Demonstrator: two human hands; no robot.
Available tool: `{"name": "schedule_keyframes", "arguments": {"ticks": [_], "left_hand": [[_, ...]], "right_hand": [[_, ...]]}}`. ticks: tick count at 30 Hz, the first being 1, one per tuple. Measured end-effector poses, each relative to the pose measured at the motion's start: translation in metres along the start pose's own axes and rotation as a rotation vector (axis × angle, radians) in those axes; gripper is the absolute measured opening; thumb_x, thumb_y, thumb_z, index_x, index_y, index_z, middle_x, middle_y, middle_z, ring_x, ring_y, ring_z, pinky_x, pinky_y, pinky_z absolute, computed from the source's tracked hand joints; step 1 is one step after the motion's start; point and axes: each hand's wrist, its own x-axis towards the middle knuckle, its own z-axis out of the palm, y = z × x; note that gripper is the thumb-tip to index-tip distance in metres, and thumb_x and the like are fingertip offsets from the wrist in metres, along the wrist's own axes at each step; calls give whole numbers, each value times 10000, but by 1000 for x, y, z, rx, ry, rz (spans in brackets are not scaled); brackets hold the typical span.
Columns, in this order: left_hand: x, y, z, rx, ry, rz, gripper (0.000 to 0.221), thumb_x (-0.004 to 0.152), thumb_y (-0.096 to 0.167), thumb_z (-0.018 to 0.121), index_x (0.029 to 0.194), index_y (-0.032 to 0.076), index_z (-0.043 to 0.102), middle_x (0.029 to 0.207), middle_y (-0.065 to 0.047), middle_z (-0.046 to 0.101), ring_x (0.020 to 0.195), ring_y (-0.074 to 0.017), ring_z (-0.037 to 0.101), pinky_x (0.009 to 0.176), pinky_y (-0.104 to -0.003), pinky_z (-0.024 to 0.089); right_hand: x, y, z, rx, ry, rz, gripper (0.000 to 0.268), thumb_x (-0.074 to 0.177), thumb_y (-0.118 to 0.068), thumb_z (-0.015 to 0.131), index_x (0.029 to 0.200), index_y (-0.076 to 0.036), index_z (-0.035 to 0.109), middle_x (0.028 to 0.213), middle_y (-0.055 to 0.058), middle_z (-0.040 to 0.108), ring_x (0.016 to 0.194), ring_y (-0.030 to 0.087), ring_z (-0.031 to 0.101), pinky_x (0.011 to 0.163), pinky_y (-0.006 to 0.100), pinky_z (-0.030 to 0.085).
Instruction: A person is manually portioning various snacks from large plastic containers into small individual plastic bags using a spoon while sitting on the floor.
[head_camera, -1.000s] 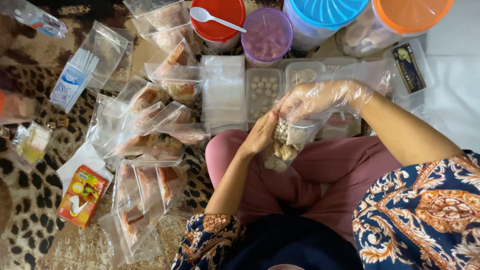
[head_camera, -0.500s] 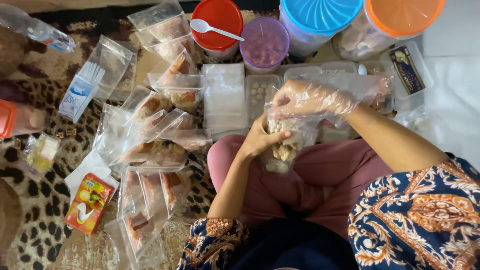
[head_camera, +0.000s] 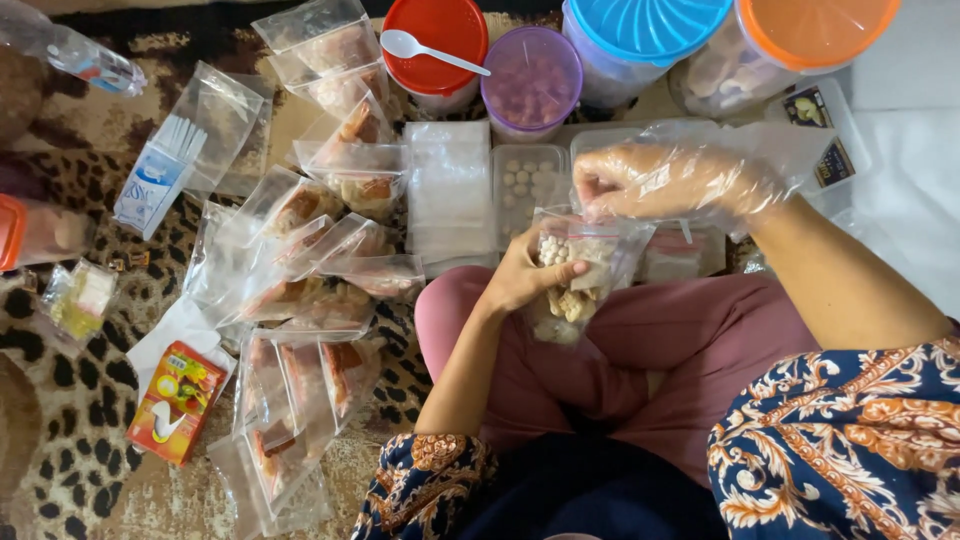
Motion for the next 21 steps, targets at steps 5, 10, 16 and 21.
{"name": "schedule_keyframes", "arguments": {"ticks": [5, 10, 16, 21], "left_hand": [[2, -2, -5, -56, -30, -12, 606, 754, 173, 941, 1277, 74, 653, 1050, -101, 723, 945, -124, 653, 840, -345, 595], [-2, -22, 0, -77, -86, -95, 573, 709, 105, 946, 1199, 65, 652, 987, -77, 728, 905, -139, 684, 761, -331, 618], [-1, -1, 8, -100, -86, -74, 378, 743, 56, 898, 1036, 17, 662, 780, -144, 745, 665, -177, 737, 529, -299, 612], [-6, -10, -13, -13, 2, 31, 479, 804, 232, 856, 1186, 17, 665, 1012, -79, 750, 913, -168, 722, 789, -284, 608]], "right_hand": [[-1, -6, 5, -54, 85, 17, 102, 927, -202, 650, 969, -114, 681, 817, 71, 779, 843, 255, 723, 811, 416, 559], [-22, -33, -4, -314, 199, 119, 147, 939, -341, 653, 1012, -218, 618, 836, 25, 796, 914, 270, 749, 843, 424, 575], [-36, -36, 7, -327, 434, -170, 163, 935, -340, 696, 1020, -200, 690, 881, 93, 782, 863, 360, 736, 784, 505, 579], [-87, -27, -8, -373, 793, -445, 174, 1078, -169, 663, 1234, -93, 684, 1246, 55, 753, 1061, 236, 721, 808, 394, 528]]}}
